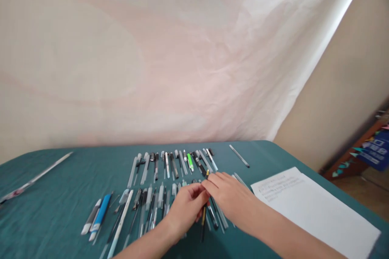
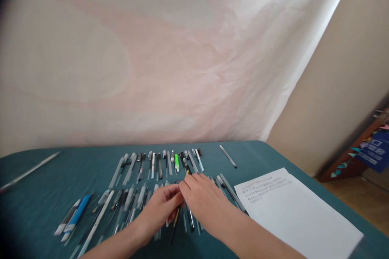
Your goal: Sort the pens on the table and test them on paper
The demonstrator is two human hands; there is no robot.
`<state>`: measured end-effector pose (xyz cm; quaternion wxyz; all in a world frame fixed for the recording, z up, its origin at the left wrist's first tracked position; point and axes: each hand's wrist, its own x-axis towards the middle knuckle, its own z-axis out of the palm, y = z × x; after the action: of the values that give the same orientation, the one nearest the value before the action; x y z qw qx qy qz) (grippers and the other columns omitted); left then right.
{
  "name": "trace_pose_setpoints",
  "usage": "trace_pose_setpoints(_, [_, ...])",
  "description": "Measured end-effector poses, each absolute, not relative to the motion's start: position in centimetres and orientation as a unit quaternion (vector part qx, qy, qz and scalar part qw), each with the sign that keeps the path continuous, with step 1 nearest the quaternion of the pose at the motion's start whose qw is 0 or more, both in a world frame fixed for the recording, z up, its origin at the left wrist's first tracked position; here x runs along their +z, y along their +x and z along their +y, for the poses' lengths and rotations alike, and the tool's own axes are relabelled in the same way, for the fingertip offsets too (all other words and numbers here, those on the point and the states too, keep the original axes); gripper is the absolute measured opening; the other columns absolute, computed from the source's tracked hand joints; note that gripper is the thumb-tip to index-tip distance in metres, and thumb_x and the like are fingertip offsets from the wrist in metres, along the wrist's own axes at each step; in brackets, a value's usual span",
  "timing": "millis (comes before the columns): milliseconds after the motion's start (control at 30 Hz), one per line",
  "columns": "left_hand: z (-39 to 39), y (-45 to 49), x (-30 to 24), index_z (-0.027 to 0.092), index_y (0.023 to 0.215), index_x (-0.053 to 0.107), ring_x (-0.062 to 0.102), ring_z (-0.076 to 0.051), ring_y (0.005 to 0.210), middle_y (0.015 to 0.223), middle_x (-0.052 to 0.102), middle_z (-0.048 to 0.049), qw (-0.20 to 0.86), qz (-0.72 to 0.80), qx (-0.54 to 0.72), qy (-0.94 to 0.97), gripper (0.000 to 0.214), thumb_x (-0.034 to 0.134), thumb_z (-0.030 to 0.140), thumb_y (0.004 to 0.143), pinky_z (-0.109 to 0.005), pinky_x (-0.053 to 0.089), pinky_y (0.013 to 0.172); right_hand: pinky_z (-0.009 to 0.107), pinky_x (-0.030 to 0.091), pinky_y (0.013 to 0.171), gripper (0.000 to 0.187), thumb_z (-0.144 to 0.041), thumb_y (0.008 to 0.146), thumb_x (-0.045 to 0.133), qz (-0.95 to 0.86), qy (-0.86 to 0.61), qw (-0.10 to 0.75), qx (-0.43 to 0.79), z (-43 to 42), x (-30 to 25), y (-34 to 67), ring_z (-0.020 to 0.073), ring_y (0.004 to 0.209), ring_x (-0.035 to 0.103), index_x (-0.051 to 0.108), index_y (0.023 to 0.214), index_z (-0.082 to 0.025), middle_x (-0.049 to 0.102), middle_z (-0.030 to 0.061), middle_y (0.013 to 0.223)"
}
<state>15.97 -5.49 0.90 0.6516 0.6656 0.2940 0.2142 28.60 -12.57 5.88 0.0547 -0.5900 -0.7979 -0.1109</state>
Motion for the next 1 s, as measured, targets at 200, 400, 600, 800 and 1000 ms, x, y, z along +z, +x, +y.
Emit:
trace_pose_setpoints(200, [-7.4,15.5,1.6,0.017,0.087,0.059,0.055,-0.015,0.076,0.081,0.060,-0.0039,0.472,0.199,0.230,0.827,0.035,0.030,0.036,0.088,-0.026,0.043,0.072,0.029,0.037,0.068,0.016,-0.011,0.083,0.042,-0.733,-0.657,0.111,-0.138,-14.3,3.1,33.5,0.0182,0.073,0.051,0.056,0.086,-0.017,0.054,0.0047,0.077])
trace_pose_setpoints(400, [-8.1,15.1,1.1,0.022,0.110,0.052,0.047,-0.019,0.106,0.111,0.056,-0.0053,0.216,0.070,0.176,0.958,0.028,0.036,0.025,0.087,-0.037,0.031,0.096,0.025,0.041,0.063,0.025,-0.014,0.081,0.038,-0.679,-0.695,0.234,0.036,-15.5,1.2,42.4,0.0155,0.069,0.055,0.055,0.099,-0.020,0.059,0.0035,0.081])
trace_pose_setpoints(600, [-7.8,15.4,-0.1,0.021,0.112,0.049,0.042,-0.019,0.115,0.117,0.054,-0.0044,0.126,0.060,0.160,0.977,0.029,0.037,0.029,0.087,-0.040,0.026,0.102,0.023,0.041,0.057,0.021,-0.031,0.084,0.041,-0.679,-0.658,0.265,0.191,-17.0,0.0,46.7,0.0129,0.059,0.051,0.051,0.097,-0.018,0.057,0.0025,0.078])
trace_pose_setpoints(800, [-7.9,15.3,-0.1,0.020,0.108,0.051,0.045,-0.018,0.113,0.113,0.056,-0.0044,0.090,0.054,0.158,0.982,0.027,0.041,0.029,0.086,-0.038,0.028,0.102,0.024,0.040,0.059,0.022,-0.033,0.083,0.043,-0.675,-0.652,0.282,0.198,-16.2,-1.0,47.8,0.0141,0.064,0.050,0.052,0.094,-0.016,0.054,0.0024,0.073])
trace_pose_setpoints(1000, [-8.0,15.5,0.0,0.020,0.108,0.051,0.045,-0.019,0.112,0.113,0.056,-0.0046,0.090,0.056,0.143,0.984,0.026,0.042,0.028,0.085,-0.039,0.027,0.102,0.026,0.043,0.058,0.028,-0.035,0.081,0.045,-0.637,-0.674,0.323,0.189,-15.0,-1.6,47.8,0.0133,0.061,0.052,0.054,0.098,-0.014,0.056,0.0036,0.075])
